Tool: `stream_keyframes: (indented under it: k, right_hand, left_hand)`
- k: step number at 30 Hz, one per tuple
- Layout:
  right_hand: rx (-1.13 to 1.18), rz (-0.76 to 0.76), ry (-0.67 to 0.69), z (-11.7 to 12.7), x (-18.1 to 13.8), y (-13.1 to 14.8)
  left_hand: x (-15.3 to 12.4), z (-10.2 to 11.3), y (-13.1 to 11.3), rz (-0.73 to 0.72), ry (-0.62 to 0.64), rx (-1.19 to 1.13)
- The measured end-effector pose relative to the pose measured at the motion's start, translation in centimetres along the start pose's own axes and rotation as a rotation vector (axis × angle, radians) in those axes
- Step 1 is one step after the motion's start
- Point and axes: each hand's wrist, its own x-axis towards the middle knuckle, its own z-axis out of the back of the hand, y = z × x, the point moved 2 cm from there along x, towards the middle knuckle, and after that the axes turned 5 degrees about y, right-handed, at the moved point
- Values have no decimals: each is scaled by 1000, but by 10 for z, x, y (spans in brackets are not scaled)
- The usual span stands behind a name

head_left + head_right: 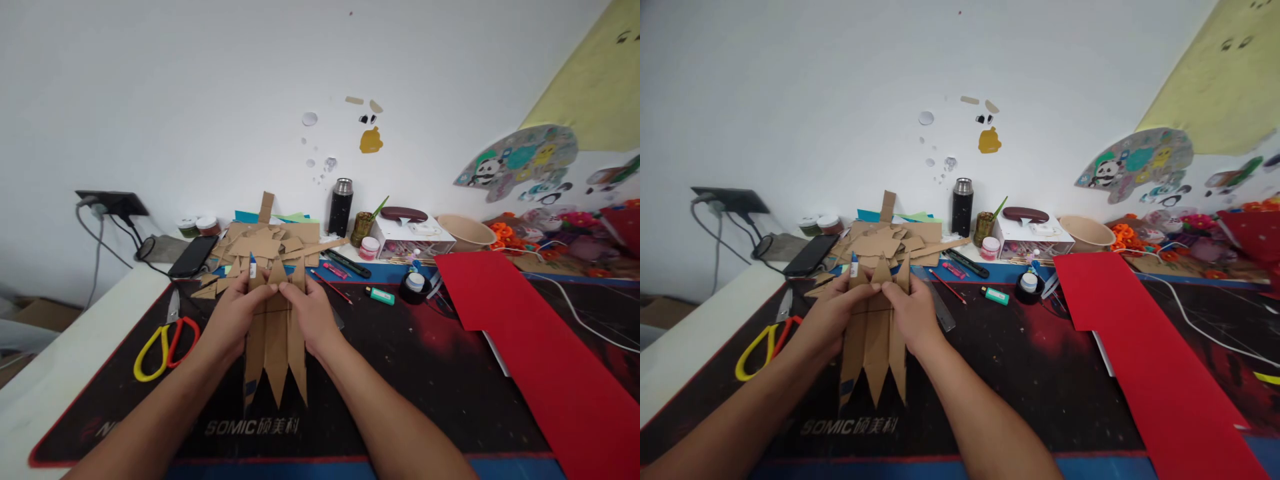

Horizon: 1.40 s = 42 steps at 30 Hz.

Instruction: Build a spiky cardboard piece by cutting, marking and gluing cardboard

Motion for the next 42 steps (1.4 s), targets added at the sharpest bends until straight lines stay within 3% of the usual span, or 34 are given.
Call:
stream_keyframes:
  k: [24, 33, 42]
  right_hand:
    - [35, -11, -48, 1, 3, -9]
    - [22, -58, -7, 2, 2, -3]
    - [-29, -4, -37, 4, 4, -7]
  left_hand:
    - [1, 0, 2, -50, -13, 1]
    - [2, 3, 1, 20, 11, -8]
    - [3, 1, 1, 20, -5, -14]
